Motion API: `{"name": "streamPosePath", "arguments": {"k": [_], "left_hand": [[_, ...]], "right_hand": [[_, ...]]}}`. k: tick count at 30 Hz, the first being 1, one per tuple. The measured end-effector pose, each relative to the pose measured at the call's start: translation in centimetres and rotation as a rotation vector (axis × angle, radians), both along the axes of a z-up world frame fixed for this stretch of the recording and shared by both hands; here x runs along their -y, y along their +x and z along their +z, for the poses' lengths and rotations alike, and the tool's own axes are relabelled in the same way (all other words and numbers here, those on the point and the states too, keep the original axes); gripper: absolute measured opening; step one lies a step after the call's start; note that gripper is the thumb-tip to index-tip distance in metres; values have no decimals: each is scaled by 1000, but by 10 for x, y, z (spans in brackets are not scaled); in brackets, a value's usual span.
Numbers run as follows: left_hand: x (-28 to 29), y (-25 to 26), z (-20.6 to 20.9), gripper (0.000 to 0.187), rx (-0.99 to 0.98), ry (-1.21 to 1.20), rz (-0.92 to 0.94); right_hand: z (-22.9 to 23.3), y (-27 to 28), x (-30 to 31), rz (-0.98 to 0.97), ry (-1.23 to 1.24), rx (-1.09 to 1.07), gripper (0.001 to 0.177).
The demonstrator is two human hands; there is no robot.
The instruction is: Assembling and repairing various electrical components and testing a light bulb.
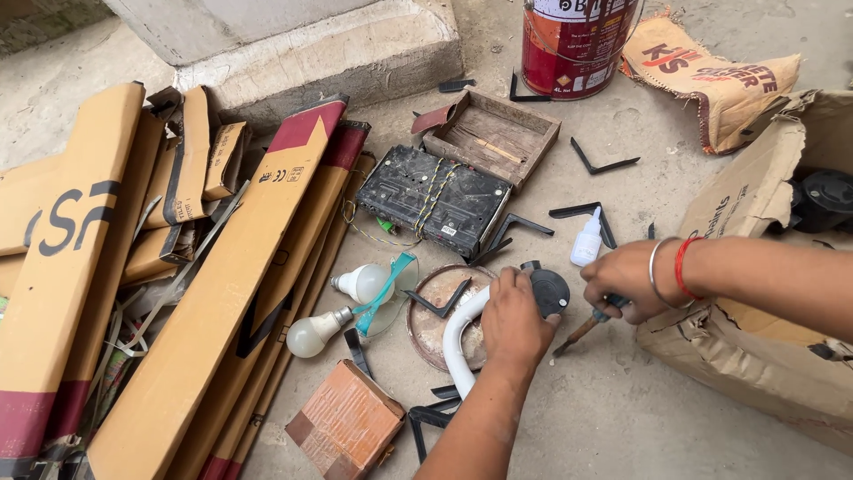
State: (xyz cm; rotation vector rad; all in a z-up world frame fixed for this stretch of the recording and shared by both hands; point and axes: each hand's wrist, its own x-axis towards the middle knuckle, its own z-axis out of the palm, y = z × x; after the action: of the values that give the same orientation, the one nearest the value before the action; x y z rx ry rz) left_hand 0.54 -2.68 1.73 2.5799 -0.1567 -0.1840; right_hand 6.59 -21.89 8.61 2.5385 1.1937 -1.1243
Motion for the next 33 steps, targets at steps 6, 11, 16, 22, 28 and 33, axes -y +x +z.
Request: {"name": "streamPosePath", "arguments": {"k": [6,11,16,22,28,33], "left_hand": [[-7,13,14,78,-74,-32,0],[-3,11,11,78,-92,8,-1],[-3,12,12,79,-110,20,-8],[-4,12,10,79,-87,28,-15],[-4,12,9,78,-82,37,-13],[-4,12,7,76,-59,27,-16]], "right_hand": [[66,16,10,-318,150,41,14],[94,3,3,-356,117,129,13],[81,-1,6,-248,42,227,6],[89,-7,-2,-263,5,246,8],[88,-6,-3,-250,-54,228,8],[101,-12,-19,-201,-48,241,15]]}}
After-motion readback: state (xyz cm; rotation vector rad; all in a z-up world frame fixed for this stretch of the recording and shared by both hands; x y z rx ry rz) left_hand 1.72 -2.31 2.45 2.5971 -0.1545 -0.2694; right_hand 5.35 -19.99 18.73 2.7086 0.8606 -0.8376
